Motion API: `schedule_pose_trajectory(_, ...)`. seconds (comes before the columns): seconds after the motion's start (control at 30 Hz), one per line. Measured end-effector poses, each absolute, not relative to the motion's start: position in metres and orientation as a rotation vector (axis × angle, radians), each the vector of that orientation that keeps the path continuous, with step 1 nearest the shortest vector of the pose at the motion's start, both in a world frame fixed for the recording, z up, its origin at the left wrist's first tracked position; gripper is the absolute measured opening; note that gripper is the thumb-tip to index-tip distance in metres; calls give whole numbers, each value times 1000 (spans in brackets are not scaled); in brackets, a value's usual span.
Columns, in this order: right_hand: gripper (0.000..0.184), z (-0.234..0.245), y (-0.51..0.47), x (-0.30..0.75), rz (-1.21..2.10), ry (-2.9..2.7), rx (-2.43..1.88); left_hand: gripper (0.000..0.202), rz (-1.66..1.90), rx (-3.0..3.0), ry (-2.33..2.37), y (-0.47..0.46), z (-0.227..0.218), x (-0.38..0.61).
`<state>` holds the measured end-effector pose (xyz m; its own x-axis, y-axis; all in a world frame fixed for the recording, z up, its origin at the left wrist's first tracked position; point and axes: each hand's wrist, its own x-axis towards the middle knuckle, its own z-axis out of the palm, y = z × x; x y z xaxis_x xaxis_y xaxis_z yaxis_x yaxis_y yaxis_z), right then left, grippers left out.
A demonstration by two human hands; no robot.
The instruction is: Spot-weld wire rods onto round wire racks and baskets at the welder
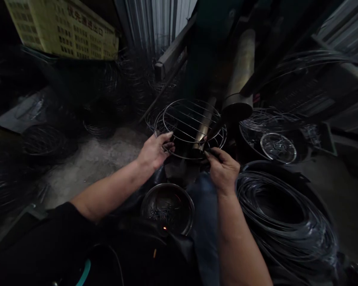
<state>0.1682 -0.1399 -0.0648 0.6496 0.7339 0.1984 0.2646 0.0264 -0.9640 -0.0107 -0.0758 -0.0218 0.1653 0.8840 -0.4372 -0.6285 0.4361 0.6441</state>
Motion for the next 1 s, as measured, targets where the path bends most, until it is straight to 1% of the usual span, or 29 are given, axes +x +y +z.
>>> schedule_pose_trajectory(0.07,29,-66,-137,176,379,-906,-1581,50,1089,311,826,-99,-25,-23)
schedule_pose_trajectory(0.2,31,-64,-143,174,258,-960,-1595,38,995,341,945,-105,-35,-46)
schedule_pose_trajectory(0.3,30,-65,-169,159,178,-923,-1667,37,1199,586,1080,-81,-34,-59)
schedule_pose_trajectory(0.37,28,-73,-195,147,189,-957,-1755,47,1336,872,1096,-61,-26,-65)
schedule_pose_trajectory(0.43,25,-85,-220,136,347,-1097,-1839,55,1327,1186,1073,-41,-15,-65)
schedule_pose_trajectory(0.47,23,-91,-232,130,484,-1197,-1874,53,1277,1312,1049,-31,-10,-63)
schedule_pose_trajectory(0.53,18,-103,-249,117,787,-1416,-1950,40,1166,1448,1002,-11,-4,-55)
schedule_pose_trajectory(0.6,21,-110,-259,102,989,-1643,-2065,26,1057,1464,1002,5,-3,-44)
schedule_pose_trajectory(0.67,28,-113,-262,84,1021,-1827,-2235,19,948,1470,1030,13,-1,-34)
schedule_pose_trajectory(0.73,33,-114,-263,66,943,-1923,-2412,21,838,1559,1036,12,5,-28)
schedule_pose_trajectory(0.8,33,-117,-264,54,879,-1934,-2510,24,717,1732,1002,5,16,-27)
schedule_pose_trajectory(0.9,31,-123,-264,50,949,-1872,-2481,23,564,1952,934,-6,28,-30)
schedule_pose_trajectory(1.0,24,-126,-262,62,1052,-1762,-2402,16,655,1852,961,-5,22,-33)
